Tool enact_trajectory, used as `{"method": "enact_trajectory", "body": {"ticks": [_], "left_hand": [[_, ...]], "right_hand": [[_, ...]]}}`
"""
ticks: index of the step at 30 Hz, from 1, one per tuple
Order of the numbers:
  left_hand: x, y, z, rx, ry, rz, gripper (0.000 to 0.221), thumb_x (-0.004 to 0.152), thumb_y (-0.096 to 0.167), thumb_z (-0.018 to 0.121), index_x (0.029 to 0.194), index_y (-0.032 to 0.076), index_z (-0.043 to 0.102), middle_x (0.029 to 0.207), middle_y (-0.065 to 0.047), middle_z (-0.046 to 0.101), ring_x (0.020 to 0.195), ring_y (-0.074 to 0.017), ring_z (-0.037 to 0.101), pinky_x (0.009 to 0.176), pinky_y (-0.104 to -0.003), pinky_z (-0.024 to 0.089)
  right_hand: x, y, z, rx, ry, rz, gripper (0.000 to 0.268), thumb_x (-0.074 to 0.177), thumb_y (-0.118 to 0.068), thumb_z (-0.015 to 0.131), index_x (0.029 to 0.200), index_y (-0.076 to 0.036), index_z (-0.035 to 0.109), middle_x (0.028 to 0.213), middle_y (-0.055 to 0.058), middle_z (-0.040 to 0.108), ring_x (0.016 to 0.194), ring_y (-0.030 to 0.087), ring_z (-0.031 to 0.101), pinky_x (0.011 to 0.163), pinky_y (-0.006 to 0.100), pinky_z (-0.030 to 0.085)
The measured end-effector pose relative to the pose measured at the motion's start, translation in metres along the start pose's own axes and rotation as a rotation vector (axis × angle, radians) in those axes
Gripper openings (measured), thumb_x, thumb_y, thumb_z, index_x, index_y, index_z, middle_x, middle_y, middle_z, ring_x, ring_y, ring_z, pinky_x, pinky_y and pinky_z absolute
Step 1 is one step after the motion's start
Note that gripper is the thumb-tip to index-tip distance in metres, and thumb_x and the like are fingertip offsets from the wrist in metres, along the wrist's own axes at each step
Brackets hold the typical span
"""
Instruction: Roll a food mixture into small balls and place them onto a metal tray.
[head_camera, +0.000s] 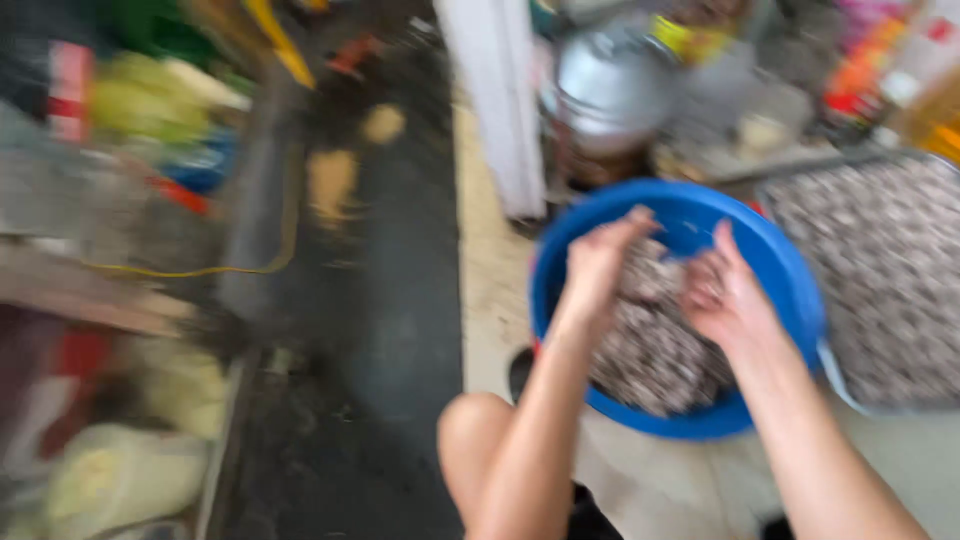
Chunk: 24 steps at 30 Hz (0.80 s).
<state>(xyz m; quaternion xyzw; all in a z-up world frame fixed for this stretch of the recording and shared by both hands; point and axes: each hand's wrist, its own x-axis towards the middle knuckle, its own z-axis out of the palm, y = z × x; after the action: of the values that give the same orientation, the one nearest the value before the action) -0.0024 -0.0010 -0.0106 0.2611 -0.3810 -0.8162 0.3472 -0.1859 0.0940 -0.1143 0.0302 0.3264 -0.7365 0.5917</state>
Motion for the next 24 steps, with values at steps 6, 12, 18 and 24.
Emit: {"method": "enact_trajectory", "body": {"ticks": [6, 12, 18, 24], "left_hand": [[-0.014, 0.029, 0.003, 0.043, 0.036, -0.157, 0.040, 0.095, 0.038, 0.073, 0.112, 0.002, 0.072, 0.089, -0.007, 0.072, 0.069, -0.0157, 0.069, 0.050, -0.032, 0.056], [-0.038, 0.038, -0.013, -0.004, 0.155, -0.010, 0.044, 0.093, 0.041, 0.070, 0.113, 0.001, 0.073, 0.089, -0.009, 0.074, 0.068, -0.0160, 0.071, 0.051, -0.032, 0.057], [-0.073, 0.006, -0.023, -0.360, 0.277, 0.054, 0.038, 0.093, 0.037, 0.069, 0.105, 0.001, 0.071, 0.082, -0.010, 0.071, 0.068, -0.0192, 0.072, 0.058, -0.035, 0.061], [-0.035, 0.056, -0.007, -0.166, 0.160, 0.107, 0.039, 0.098, 0.039, 0.062, 0.108, 0.003, 0.069, 0.080, -0.007, 0.070, 0.066, -0.0202, 0.072, 0.053, -0.033, 0.059]], "right_hand": [[-0.019, 0.008, 0.053, -0.079, 0.135, -0.009, 0.031, 0.099, -0.041, 0.057, 0.079, -0.020, 0.044, 0.068, -0.006, 0.046, 0.051, 0.009, 0.043, 0.044, 0.025, 0.035], [-0.024, 0.011, 0.032, 0.085, 0.160, -0.033, 0.027, 0.111, -0.028, 0.044, 0.115, -0.003, 0.055, 0.120, 0.016, 0.065, 0.085, 0.019, 0.071, 0.067, 0.024, 0.057], [-0.036, 0.007, 0.026, 0.301, 0.333, 0.017, 0.040, 0.108, -0.045, 0.051, 0.106, -0.006, 0.058, 0.106, 0.015, 0.069, 0.073, 0.008, 0.066, 0.053, 0.016, 0.048], [0.024, -0.010, -0.064, 0.095, -0.056, 0.021, 0.052, 0.097, -0.063, 0.068, 0.076, -0.019, 0.049, 0.060, -0.006, 0.046, 0.042, 0.006, 0.040, 0.035, 0.023, 0.029]]}}
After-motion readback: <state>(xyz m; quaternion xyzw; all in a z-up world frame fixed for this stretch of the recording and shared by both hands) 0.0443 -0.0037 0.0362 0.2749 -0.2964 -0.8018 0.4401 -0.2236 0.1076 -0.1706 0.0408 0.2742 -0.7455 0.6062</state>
